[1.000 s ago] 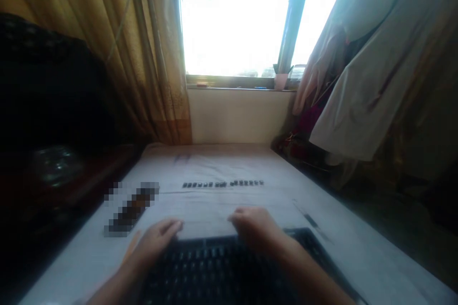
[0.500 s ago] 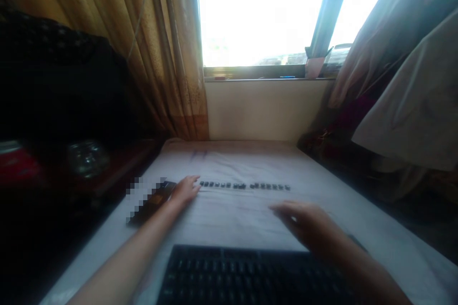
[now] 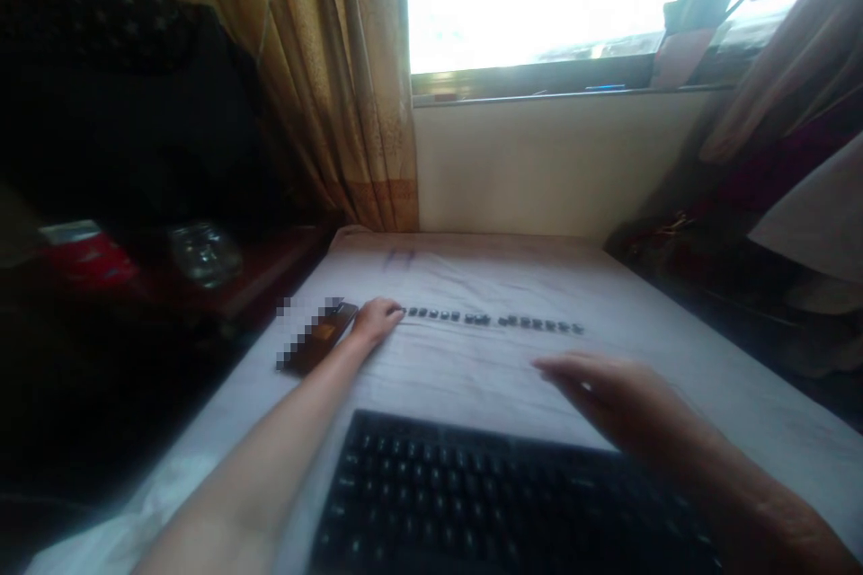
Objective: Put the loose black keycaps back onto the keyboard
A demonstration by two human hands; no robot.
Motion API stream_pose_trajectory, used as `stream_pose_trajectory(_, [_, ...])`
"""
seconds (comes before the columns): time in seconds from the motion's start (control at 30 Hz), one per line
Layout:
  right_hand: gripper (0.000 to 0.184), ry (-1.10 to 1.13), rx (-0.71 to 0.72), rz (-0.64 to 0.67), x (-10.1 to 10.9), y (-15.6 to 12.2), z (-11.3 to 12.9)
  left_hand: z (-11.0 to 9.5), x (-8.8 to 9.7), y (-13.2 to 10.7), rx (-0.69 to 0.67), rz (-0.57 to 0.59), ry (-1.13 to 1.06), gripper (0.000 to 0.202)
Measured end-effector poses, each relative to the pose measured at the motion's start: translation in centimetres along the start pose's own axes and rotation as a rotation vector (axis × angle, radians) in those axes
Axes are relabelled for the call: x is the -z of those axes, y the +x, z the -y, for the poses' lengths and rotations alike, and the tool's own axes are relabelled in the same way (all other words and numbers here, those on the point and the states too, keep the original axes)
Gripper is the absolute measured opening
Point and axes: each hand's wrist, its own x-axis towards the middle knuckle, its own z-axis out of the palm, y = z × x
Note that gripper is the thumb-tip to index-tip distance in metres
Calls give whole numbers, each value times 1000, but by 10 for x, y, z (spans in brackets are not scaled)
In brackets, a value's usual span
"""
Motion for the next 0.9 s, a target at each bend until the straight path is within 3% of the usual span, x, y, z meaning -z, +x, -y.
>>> stream_pose_trajectory(0.1, [28, -11, 20, -6, -4, -1, 2, 5, 11, -28, -17, 38, -90, 33])
stream_pose_trajectory(0.23, [28, -24, 54, 17, -15, -1, 9, 18, 33, -92, -59, 95, -202, 29])
stream_pose_trajectory(0.33, [28, -15, 71, 73, -26, 0, 22, 26, 46, -142, -90, 107, -267, 16])
stream_pose_trajectory(0.43, [31, 23, 113, 158, -38, 1, 43, 28, 50, -172, -108, 104, -311, 17])
stream_pose_trajectory(0.67, [29, 104, 189, 304, -65, 5, 100, 18, 46, -181, -154, 88, -315, 18])
stream_pose_trajectory(0.9, [25, 29, 214, 360, -85, 22, 131, 20, 51, -185, -242, 93, -301, 16])
